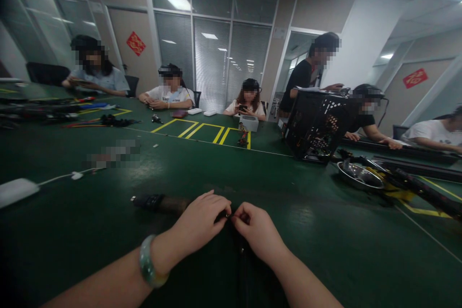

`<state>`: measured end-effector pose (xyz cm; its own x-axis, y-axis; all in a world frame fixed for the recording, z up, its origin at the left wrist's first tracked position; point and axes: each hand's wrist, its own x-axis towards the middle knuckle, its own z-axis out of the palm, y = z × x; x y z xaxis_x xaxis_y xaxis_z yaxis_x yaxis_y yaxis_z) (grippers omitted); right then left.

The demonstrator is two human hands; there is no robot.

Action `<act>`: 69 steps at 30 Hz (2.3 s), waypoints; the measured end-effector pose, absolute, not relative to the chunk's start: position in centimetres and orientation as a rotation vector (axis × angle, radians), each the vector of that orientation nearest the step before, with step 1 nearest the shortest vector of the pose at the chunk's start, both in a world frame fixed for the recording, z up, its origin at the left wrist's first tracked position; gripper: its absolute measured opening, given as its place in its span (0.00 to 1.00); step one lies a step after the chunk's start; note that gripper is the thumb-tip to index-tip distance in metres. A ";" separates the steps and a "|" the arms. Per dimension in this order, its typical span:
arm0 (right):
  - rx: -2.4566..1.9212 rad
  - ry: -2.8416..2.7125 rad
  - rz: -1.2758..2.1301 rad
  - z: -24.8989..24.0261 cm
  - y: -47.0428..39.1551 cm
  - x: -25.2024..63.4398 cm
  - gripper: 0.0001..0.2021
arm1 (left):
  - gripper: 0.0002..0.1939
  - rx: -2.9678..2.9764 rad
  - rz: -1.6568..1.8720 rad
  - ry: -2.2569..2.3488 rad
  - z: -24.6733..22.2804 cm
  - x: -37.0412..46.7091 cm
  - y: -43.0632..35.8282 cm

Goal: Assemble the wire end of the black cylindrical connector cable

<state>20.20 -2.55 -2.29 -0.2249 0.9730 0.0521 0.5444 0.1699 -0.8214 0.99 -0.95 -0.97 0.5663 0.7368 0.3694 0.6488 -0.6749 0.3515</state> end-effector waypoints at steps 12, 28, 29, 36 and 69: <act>-1.415 -1.854 0.934 -2.3 -2.5 20.3 0.05 | 0.07 2.634 0.747 1.150 -1.1 1.1 -0.9; -1.413 -1.853 0.954 -2.4 -2.4 20.3 0.05 | 0.04 2.616 0.750 1.160 -0.8 1.0 -1.1; -1.417 -1.852 0.957 -2.4 -2.4 20.3 0.05 | 0.04 2.608 0.749 1.159 -0.8 0.9 -1.1; -1.430 -1.851 0.979 -2.2 -2.4 20.2 0.06 | 0.06 2.578 0.759 1.167 -1.1 0.9 -1.0; -1.404 -1.828 1.005 -2.1 -2.4 20.1 0.06 | 0.05 2.588 0.790 1.167 -1.0 1.0 -1.0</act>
